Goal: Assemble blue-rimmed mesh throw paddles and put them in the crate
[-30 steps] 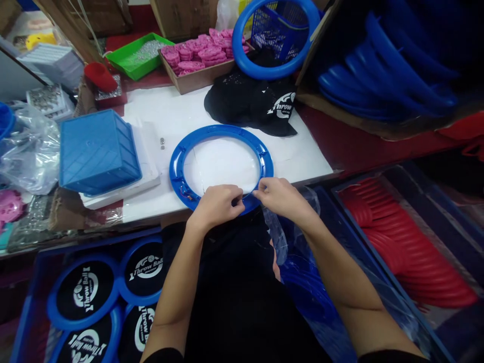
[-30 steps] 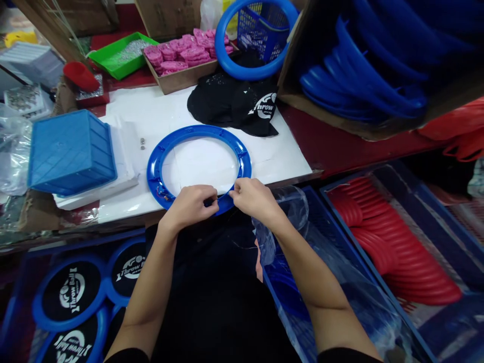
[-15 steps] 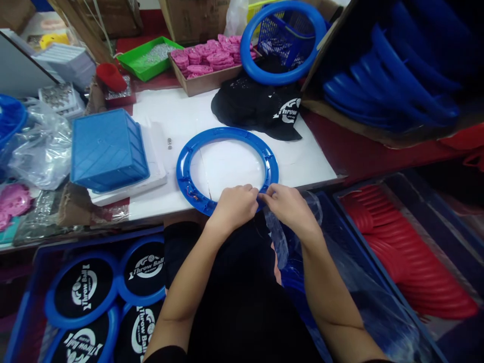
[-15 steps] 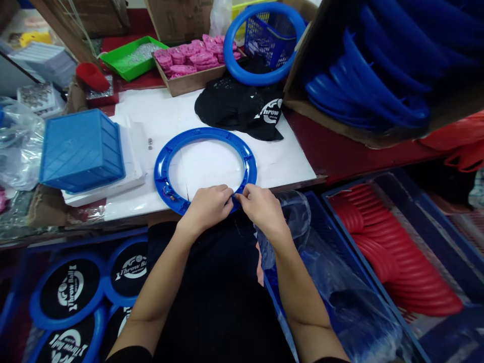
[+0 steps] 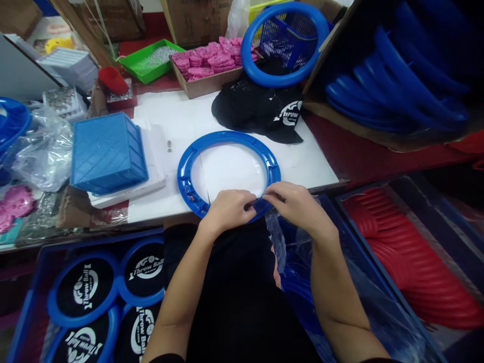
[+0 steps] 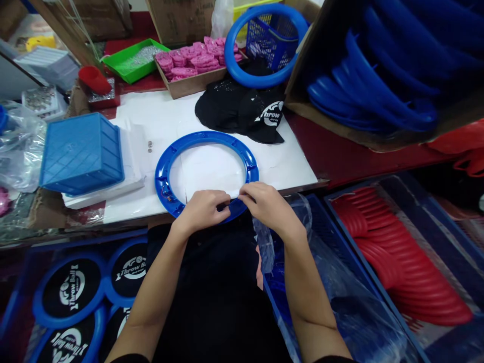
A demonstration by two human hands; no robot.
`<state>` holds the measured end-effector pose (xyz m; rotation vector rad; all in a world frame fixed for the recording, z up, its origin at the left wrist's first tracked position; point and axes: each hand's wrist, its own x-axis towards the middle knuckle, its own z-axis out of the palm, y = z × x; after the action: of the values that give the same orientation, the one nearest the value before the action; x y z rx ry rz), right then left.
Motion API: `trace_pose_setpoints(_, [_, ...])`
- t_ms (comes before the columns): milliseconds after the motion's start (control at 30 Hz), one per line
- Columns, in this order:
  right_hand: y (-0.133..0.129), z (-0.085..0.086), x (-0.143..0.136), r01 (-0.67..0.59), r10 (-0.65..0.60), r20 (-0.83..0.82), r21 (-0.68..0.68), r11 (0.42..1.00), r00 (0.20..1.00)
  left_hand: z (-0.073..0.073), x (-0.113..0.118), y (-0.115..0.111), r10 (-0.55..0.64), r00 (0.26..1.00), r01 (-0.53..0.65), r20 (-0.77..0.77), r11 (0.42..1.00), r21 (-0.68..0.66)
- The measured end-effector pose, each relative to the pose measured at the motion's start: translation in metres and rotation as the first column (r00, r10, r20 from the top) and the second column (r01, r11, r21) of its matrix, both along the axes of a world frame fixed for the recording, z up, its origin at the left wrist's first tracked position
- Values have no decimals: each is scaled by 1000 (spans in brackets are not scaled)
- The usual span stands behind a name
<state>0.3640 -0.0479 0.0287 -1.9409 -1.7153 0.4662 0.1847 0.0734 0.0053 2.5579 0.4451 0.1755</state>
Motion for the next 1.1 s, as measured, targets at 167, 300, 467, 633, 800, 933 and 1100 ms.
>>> trace_pose_setpoints(167, [-2, -17, -3, 78, -81, 70, 48, 996, 994, -1, -2, 3, -29, 1000, 29, 0, 999, -20])
trace_pose_setpoints(300, [-8, -26, -8, 111, -118, 102, 73, 991, 988, 0, -9, 9, -75, 997, 75, 4, 996, -38])
trace_pose_setpoints(467, [-11, -27, -18, 111, -120, 156, 67, 992, 980, 9, -8, 6, -67, 996, 67, -53, 998, 0])
trace_pose_setpoints(633, [-9, -25, -20, 127, -129, 108, 22, 992, 986, 9, 10, -12, 39, 989, -24, -140, 994, 103])
trace_pose_setpoints(800, [-7, -22, -7, 100, -103, -80, -40, 994, 991, 3, 19, -16, 136, 982, -127, -128, 989, 78])
trace_pose_setpoints(933, [-9, -16, 4, 80, -90, -155, -65, 995, 984, 2, 17, -13, 103, 987, -97, -123, 994, 53])
trace_pose_setpoints(1100, [-7, -10, 7, 17, -23, 77, 72, 997, 997, 1, 14, -11, 79, 991, -75, -109, 996, 40])
